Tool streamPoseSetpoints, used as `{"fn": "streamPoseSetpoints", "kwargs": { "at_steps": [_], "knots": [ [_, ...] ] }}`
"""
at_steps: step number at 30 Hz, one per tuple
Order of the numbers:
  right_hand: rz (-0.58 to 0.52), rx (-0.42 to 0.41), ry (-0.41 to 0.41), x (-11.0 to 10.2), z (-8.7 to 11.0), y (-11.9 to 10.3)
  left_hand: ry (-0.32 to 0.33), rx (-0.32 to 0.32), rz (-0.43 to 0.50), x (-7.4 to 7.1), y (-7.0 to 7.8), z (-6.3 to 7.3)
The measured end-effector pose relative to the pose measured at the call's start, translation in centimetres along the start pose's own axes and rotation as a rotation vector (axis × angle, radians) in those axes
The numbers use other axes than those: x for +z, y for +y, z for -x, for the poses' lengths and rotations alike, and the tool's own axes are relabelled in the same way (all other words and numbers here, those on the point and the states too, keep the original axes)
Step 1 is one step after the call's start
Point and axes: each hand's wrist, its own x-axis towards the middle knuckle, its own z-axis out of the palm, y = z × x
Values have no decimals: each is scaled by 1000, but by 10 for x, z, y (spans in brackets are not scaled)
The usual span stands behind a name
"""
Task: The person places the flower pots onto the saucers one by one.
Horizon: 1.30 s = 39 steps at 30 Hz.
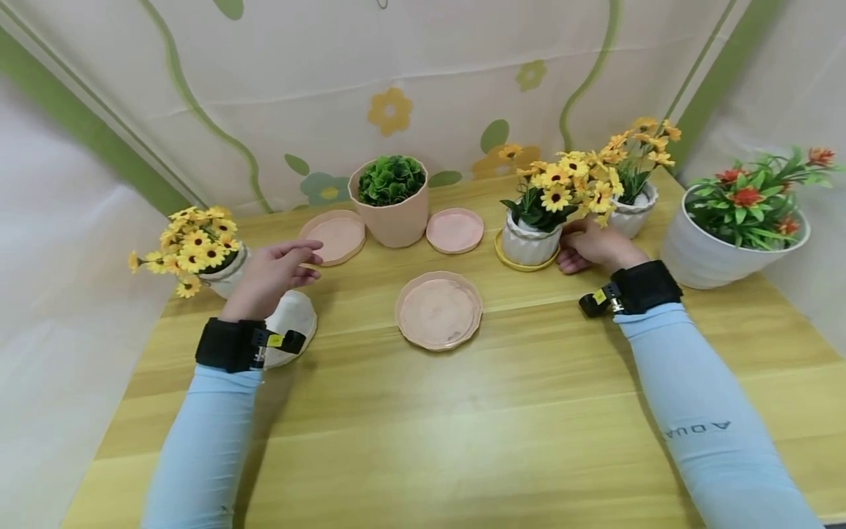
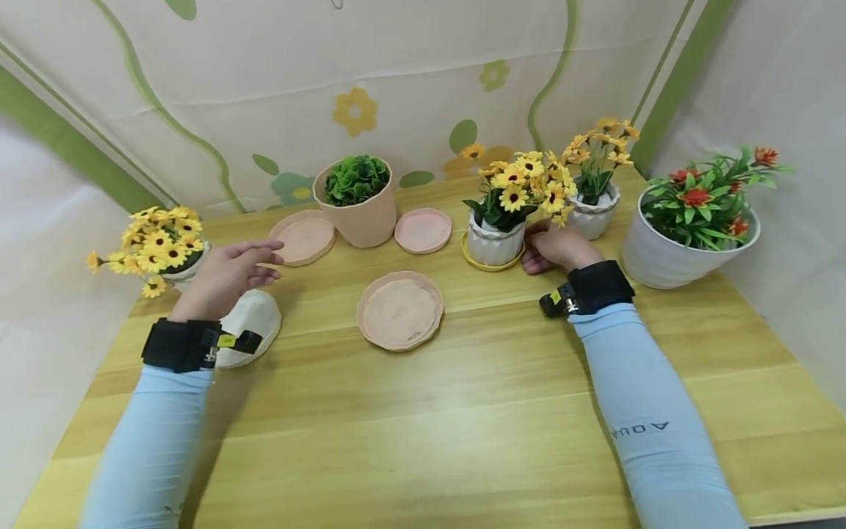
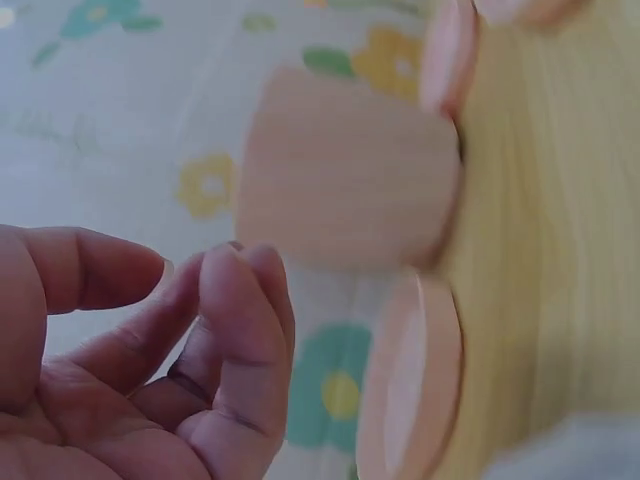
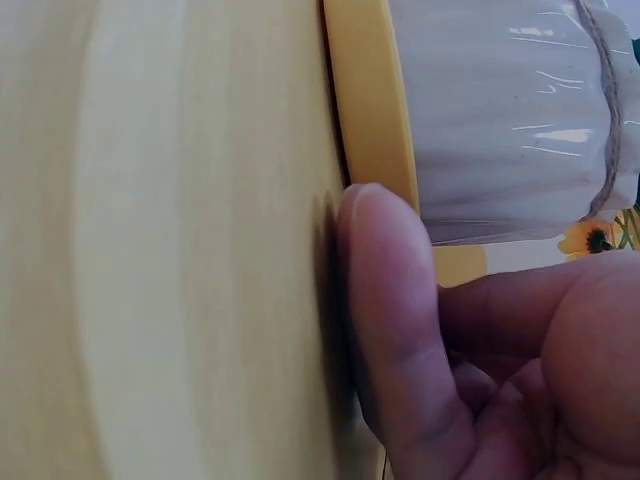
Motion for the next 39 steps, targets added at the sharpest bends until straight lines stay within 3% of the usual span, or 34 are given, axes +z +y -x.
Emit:
{"fn": "streamPoseSetpoints", "kwargs": {
  "at_steps": [7, 9, 14, 15, 20, 24, 26, 29, 32, 34, 39],
  "knots": [
    [27, -15, -2, 0, 8, -3, 76, -135, -259, -30, -4, -23],
    [137, -32, 21, -3, 15, -6, 94, -158, -333, -32, -3, -31],
    [571, -43, 108, -8, 42, -20, 129, -190, -431, -33, 0, -49],
    [639, -36, 99, -8, 47, -24, 131, -196, -443, -33, 1, -52],
    [725, -14, -75, 7, 67, -47, 131, -219, -481, -36, 4, -62],
    [749, -81, -160, 32, 84, -64, 105, -213, -541, -36, 5, -70],
    [751, -154, -152, 46, 92, -72, 84, -200, -613, -36, 4, -75],
    [736, -272, -58, 69, 101, -83, 77, -196, -738, -36, 0, -86],
    [654, -359, 73, 89, 102, -91, 71, -235, -813, -39, -6, -98],
    [578, -391, 132, 99, 98, -96, 70, -274, -824, -41, -10, -106],
    [461, -433, 206, 121, 72, -105, 56, -349, -726, -46, -19, -121]
  ]
}}
